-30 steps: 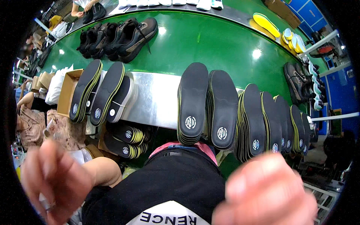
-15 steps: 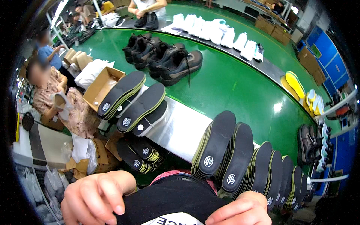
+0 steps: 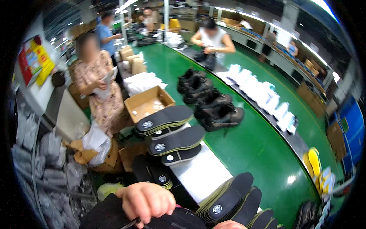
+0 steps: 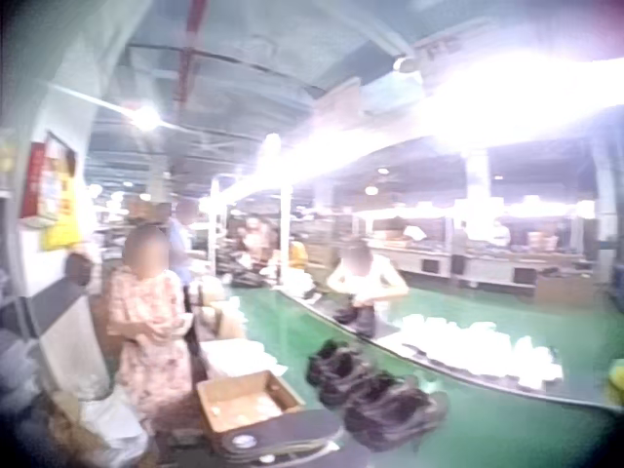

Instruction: The person picks up a stack of insoles, takes a shoe from a conveyor belt, and inserts an insole into the shoe by hand.

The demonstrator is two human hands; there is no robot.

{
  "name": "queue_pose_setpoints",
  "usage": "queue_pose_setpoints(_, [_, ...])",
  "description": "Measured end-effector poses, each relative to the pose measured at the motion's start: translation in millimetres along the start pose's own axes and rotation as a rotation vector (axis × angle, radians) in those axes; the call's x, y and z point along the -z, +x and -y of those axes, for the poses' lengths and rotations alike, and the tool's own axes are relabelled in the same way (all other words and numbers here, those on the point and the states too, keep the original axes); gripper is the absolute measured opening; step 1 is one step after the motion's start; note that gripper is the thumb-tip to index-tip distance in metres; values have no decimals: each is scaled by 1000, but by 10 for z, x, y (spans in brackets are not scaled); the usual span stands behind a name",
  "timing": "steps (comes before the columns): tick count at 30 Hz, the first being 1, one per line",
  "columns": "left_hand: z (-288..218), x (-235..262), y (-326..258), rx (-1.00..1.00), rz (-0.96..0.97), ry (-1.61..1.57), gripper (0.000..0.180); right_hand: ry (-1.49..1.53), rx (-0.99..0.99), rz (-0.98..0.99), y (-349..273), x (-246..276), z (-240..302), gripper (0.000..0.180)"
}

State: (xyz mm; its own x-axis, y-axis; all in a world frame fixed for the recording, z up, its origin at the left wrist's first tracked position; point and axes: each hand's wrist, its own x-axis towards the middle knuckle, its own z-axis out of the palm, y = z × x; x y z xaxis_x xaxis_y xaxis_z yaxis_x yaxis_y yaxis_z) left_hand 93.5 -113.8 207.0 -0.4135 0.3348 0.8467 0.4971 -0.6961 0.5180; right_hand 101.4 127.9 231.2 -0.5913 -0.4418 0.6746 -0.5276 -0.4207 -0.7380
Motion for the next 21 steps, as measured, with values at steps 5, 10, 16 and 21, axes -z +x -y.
queue_pose_setpoints(5, [-98,-59,-470,260,-239,-122,19,84,-228,5,-176,-82,-232,28])
queue_pose_setpoints(10, [-344,-131,-435,263,-243,524,23,62,-357,-26,-156,-139,-263,26])
queue_pose_setpoints(16, [-358,-214,-340,269,-373,487,10,-29,-332,-46,-103,-111,-411,26])
queue_pose_setpoints(21, [-301,-281,107,91,-226,457,14,-98,-110,-227,57,-92,-130,30])
